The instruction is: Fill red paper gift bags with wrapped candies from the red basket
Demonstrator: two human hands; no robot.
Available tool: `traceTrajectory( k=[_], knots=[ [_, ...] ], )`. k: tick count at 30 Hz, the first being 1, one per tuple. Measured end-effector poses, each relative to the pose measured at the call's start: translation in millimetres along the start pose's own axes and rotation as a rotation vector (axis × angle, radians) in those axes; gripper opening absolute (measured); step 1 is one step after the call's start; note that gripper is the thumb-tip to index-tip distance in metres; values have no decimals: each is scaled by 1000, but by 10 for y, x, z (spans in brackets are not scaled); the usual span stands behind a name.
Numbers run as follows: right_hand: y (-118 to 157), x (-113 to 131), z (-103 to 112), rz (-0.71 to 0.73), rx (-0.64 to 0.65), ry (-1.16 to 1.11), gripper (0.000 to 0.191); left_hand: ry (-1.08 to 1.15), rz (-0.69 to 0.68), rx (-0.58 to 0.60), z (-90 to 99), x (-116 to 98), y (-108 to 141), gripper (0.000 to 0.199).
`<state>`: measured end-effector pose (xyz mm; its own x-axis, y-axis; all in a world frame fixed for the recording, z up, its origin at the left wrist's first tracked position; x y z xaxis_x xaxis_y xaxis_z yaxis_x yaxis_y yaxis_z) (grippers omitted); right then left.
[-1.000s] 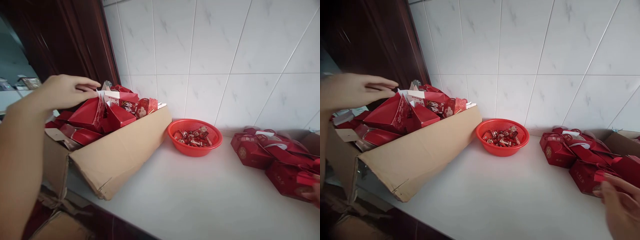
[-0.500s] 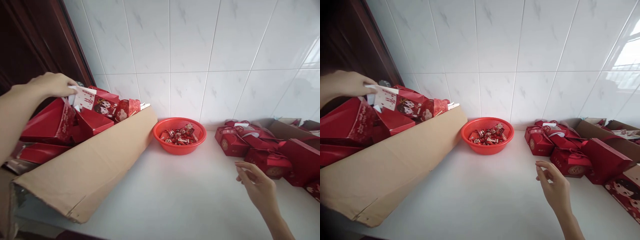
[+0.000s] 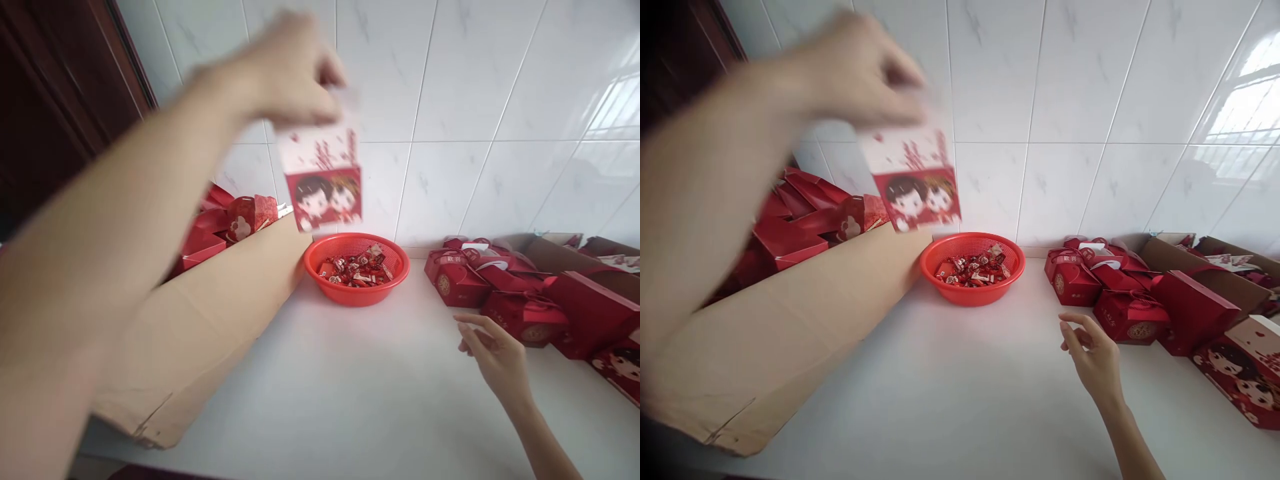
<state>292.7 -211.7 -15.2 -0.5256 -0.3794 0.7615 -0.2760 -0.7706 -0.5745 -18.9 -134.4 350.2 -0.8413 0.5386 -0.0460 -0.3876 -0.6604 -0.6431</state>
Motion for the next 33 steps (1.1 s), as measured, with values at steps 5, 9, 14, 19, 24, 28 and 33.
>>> traceTrajectory(
  k=[5, 9, 14, 19, 24, 28, 33],
  knots=[
    [-23, 302, -301, 49, 233, -230, 46, 120, -191, 536, -1407, -974, 427, 20],
    [8, 410, -747, -19, 549, -407, 65, 264, -222, 674, -2078, -1015, 839, 26],
    [12, 279, -1158, -95, 685, -471, 51, 508, -161, 822, -2356, -621, 1031, 31],
    [-3, 162, -1372, -16, 672, -293, 40, 698, -50, 978, -2557, -242, 1125, 29],
    [34, 128, -1524, -23, 683, -321, 38, 923, 120, 1105, -2883, -31, 1264, 40],
    [68, 74, -1564, -32, 673, -335, 42, 1036, 219, 1106, -3007, 20, 1339, 41],
    [140, 48, -1593, -56, 665, -396, 47, 1050, 213, 1052, -2982, 24, 1407, 44]
  ],
)
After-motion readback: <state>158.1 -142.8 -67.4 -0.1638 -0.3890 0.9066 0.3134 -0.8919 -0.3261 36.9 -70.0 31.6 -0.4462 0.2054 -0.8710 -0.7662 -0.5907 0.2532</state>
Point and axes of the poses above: each hand's wrist, its own y-axis away from the middle knuckle, its own z-axis out of the back of the hand, x = y × z, the point moved 6 cm from there along -y, towards the middle knuckle, and after that the axes turned 8 degrees about z, right-handed, at the moved point
